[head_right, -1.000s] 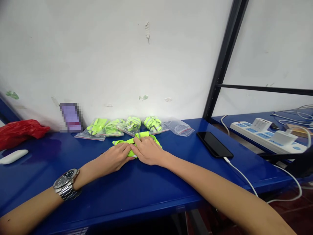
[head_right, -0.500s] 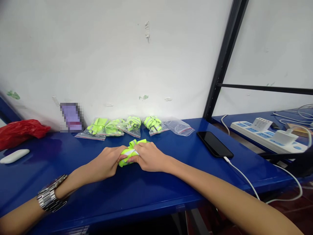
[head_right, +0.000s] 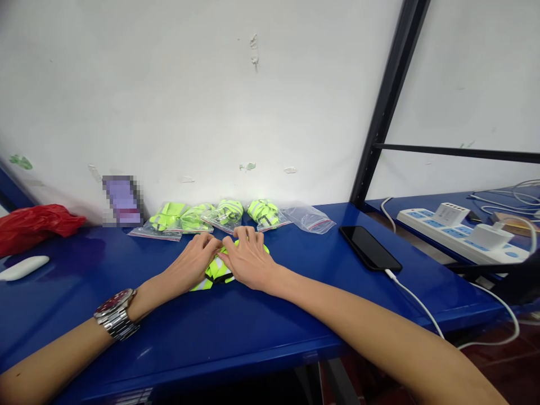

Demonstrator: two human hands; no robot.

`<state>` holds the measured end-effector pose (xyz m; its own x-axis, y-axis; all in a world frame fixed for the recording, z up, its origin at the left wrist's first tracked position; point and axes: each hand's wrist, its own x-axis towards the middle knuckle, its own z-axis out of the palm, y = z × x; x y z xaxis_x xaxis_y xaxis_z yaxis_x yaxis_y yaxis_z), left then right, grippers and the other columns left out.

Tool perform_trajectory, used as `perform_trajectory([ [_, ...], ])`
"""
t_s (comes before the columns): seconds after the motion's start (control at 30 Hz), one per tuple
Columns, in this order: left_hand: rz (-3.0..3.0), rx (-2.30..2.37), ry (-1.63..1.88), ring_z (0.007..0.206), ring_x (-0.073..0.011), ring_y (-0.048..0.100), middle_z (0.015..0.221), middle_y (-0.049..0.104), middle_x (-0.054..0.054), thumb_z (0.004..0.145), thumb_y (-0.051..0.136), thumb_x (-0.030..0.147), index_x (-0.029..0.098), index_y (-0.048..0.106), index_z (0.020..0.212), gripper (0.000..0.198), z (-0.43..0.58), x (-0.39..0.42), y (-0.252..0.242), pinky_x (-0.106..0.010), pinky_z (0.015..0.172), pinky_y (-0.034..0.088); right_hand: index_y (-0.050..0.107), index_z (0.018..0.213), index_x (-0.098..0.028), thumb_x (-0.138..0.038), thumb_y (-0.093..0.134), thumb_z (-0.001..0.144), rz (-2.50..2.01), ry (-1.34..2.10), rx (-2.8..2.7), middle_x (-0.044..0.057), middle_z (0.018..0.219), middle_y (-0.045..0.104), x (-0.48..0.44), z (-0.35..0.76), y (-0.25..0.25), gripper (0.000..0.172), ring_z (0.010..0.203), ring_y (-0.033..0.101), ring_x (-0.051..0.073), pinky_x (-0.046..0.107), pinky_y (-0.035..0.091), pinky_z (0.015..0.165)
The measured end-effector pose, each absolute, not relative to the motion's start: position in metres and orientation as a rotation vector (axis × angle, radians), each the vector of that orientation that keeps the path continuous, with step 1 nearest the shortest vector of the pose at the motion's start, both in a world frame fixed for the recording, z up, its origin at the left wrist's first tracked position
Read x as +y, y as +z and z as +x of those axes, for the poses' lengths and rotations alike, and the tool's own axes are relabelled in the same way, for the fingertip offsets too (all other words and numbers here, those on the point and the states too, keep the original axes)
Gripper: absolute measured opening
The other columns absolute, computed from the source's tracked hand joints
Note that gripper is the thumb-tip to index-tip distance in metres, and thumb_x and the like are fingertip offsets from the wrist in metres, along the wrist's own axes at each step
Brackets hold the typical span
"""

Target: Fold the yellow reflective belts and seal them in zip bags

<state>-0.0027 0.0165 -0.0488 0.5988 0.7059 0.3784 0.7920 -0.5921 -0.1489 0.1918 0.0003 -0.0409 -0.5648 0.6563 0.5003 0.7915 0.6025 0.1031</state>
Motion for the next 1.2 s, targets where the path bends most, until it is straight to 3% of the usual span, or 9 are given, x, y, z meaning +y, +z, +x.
perform_trajectory([
  [0.13,-2.559,-1.138,-0.342,0.086,-0.0248,0.047,0.094,0.054,-0.011,0.086,0.036,0.006,0.015,0.056,0.097,0.025,-0.003,0.015,-0.046,-0.038,0.079,0.043,0.057,0.099,-0.011,-0.061,0.030,0.095,-0.855,-0.447,-2.591,0.013,0.094,0.056,0.001,0.204,-0.037,0.058,0.088,0.048,0.024,0.037,0.036,0.079],
  [0.23,-2.632,-1.140,-0.456,0.088,-0.0242,0.051,0.096,0.059,-0.011,0.089,0.031,0.009,0.014,0.056,0.113,0.034,-0.008,0.010,-0.047,-0.039,0.081,0.044,0.057,0.105,-0.007,-0.076,0.034,0.084,-0.750,-0.497,-2.622,0.014,0.096,0.056,0.005,0.212,-0.037,0.076,0.090,0.048,0.026,0.041,0.035,0.083],
  [0.43,-2.910,-1.317,-0.545,0.109,-0.0212,0.055,0.126,0.059,-0.008,0.102,0.021,0.034,0.022,0.032,0.143,0.044,-0.022,-0.009,-0.038,-0.037,0.098,0.039,0.060,0.108,-0.006,-0.064,0.033,0.093,-0.809,-0.445,-2.697,0.016,0.096,0.060,0.021,0.210,-0.036,0.066,0.090,0.055,0.024,0.037,0.037,0.079],
  [0.57,-2.984,-1.467,-0.595,0.107,-0.0214,0.055,0.119,0.062,-0.005,0.100,0.029,0.045,0.023,0.045,0.133,0.043,-0.018,-0.014,-0.030,-0.034,0.094,0.041,0.066,0.093,-0.009,-0.048,0.040,0.098,-0.815,-0.157,-2.724,0.012,0.087,0.065,0.027,0.206,-0.028,0.047,0.082,0.058,0.019,0.028,0.036,0.072],
  [0.73,-2.835,-1.468,-0.828,0.086,-0.0193,0.058,0.088,0.066,-0.004,0.100,0.028,0.044,0.019,0.061,0.093,0.043,-0.009,-0.009,-0.032,-0.029,0.079,0.041,0.062,0.066,-0.013,-0.043,0.031,0.102,-0.877,0.076,-2.645,0.001,0.058,0.054,0.025,0.203,-0.018,0.056,0.054,0.043,0.010,0.025,0.026,0.060],
  [0.87,-2.746,-1.588,-0.844,0.066,-0.0149,0.058,0.078,0.064,0.001,0.100,0.029,0.046,0.020,0.057,0.105,0.039,-0.007,0.003,-0.035,-0.026,0.065,0.038,0.058,0.058,-0.015,-0.052,0.022,0.101,-1.101,0.209,-2.571,-0.001,0.050,0.044,0.030,0.199,-0.019,0.067,0.049,0.039,0.010,0.024,0.026,0.055],
  [0.93,-2.731,-1.578,-0.843,0.066,-0.0144,0.058,0.079,0.064,0.001,0.100,0.029,0.046,0.020,0.057,0.107,0.039,-0.006,0.009,-0.036,-0.025,0.065,0.038,0.062,0.067,-0.015,-0.052,0.023,0.101,-1.193,0.179,-2.495,0.001,0.057,0.050,0.034,0.197,-0.025,0.064,0.058,0.048,0.013,0.024,0.031,0.059],
  [1.07,-2.684,-1.588,-0.924,0.074,-0.0159,0.061,0.085,0.068,-0.001,0.099,0.028,0.048,0.019,0.063,0.101,0.045,-0.004,0.018,-0.038,-0.024,0.070,0.041,0.060,0.108,-0.012,-0.042,0.031,0.102,-1.095,-0.100,-2.299,0.011,0.095,0.062,0.034,0.195,-0.041,0.042,0.089,0.056,0.020,0.029,0.041,0.080],
  [1.2,-2.611,-1.694,-0.912,0.080,-0.0193,0.063,0.091,0.071,-0.004,0.098,0.025,0.051,0.020,0.067,0.101,0.052,-0.006,0.027,-0.041,-0.026,0.073,0.044,0.048,0.129,-0.011,-0.059,0.032,0.096,-0.992,-0.205,-2.400,0.015,0.101,0.062,0.025,0.198,-0.046,0.061,0.094,0.058,0.027,0.039,0.044,0.084],
])
